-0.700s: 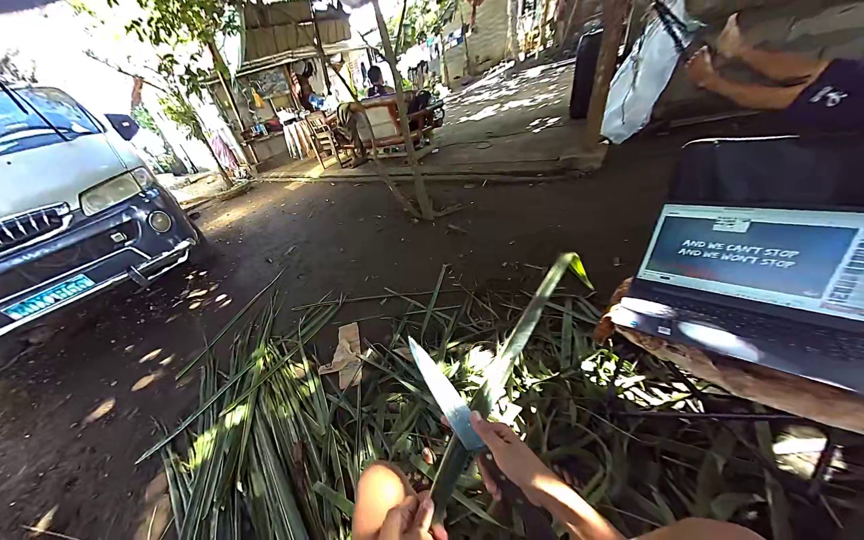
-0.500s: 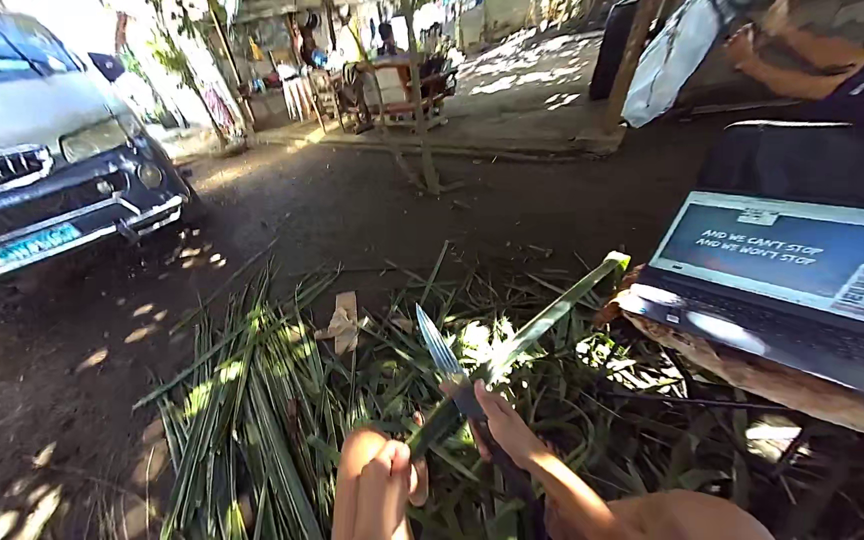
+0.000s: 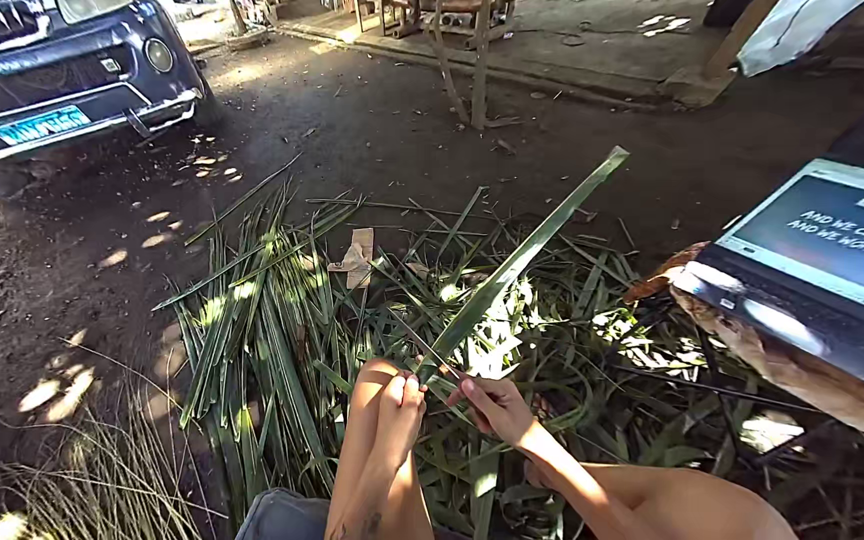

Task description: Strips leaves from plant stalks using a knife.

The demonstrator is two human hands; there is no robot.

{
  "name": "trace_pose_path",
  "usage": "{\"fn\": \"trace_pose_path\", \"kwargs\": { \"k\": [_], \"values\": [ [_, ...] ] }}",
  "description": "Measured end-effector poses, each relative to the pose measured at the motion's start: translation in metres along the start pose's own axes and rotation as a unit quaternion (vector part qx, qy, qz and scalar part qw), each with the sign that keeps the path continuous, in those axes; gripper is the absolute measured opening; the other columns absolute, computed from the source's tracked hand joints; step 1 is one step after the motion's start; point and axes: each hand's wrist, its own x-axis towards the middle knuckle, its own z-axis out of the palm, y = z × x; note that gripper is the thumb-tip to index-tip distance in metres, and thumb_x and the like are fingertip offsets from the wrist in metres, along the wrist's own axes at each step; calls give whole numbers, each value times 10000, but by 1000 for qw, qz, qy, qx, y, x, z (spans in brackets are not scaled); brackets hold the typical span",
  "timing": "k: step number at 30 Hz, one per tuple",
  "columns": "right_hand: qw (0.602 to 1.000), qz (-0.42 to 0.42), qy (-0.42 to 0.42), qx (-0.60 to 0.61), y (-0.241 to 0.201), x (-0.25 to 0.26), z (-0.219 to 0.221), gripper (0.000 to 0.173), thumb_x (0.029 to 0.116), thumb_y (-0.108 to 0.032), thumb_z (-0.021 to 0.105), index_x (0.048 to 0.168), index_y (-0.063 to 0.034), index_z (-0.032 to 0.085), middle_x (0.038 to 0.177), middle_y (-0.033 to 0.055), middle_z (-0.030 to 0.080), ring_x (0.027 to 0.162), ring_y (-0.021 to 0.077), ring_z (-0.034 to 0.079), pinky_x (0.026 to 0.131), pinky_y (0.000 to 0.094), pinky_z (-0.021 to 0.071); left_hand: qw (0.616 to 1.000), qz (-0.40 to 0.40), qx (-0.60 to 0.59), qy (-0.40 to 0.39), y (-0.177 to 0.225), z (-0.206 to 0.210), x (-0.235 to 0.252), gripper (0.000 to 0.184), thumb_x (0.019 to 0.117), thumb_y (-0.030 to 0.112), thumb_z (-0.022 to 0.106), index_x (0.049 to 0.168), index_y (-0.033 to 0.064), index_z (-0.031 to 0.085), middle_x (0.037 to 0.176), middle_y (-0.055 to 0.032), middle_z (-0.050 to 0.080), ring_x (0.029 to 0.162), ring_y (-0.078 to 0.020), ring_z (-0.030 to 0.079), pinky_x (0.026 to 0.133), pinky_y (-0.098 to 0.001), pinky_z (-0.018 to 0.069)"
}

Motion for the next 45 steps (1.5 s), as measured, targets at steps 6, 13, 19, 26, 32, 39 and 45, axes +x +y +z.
{"fn": "trace_pose_path", "kwargs": {
  "k": [6,13,19,26,32,39,45],
  "values": [
    [998,-42,34,39,1,2,7,298,1060,-210,530,1139,-21,747,885,-62,762,496,-72,518,462,127,458,987,-26,42,-155,-10,-7,11,215,1084,144,406,1014,55,588,711,71,475,568,-8,427,540,-181,379],
    [996,-18,29,77,-3,5,8,349,1047,-202,541,1326,-32,662,913,-82,682,546,-49,502,492,135,460,970,-51,-47,-232,-13,-12,20,263,1057,101,404,1276,73,546,685,90,497,531,13,430,491,-153,356],
    [997,4,23,69,-9,6,8,362,1058,-175,498,1356,-20,635,1002,-56,702,536,-51,488,485,129,448,987,31,73,-137,-21,1,15,240,1079,228,489,1104,36,632,704,50,503,554,-24,443,541,-202,401],
    [1000,2,0,28,-3,2,1,320,1061,-264,517,1127,-26,721,951,-22,664,514,-27,516,471,152,492,995,5,59,-77,-20,10,12,280,1113,172,364,1068,24,598,691,40,515,537,-36,470,517,-201,425],
    [998,-45,21,29,20,1,0,308,964,-251,670,1175,-46,762,1005,2,615,587,-69,509,504,92,458,1000,7,-2,-20,-15,16,10,267,1109,131,377,1039,11,605,710,36,515,552,-23,447,530,-182,402],
    [991,-81,57,88,11,4,11,232,934,-276,737,1070,-97,797,881,-68,633,581,-40,536,504,124,481,997,25,-19,-76,-24,16,9,262,1097,111,387,970,33,603,725,55,529,575,4,455,538,-159,395],
    [989,-84,56,106,30,4,2,123,903,-223,757,920,-107,793,837,-76,634,571,-30,558,512,138,509,988,-49,-139,-56,4,7,3,217,1101,87,354,1104,30,564,765,49,533,566,7,453,524,-137,402]
  ]
}}
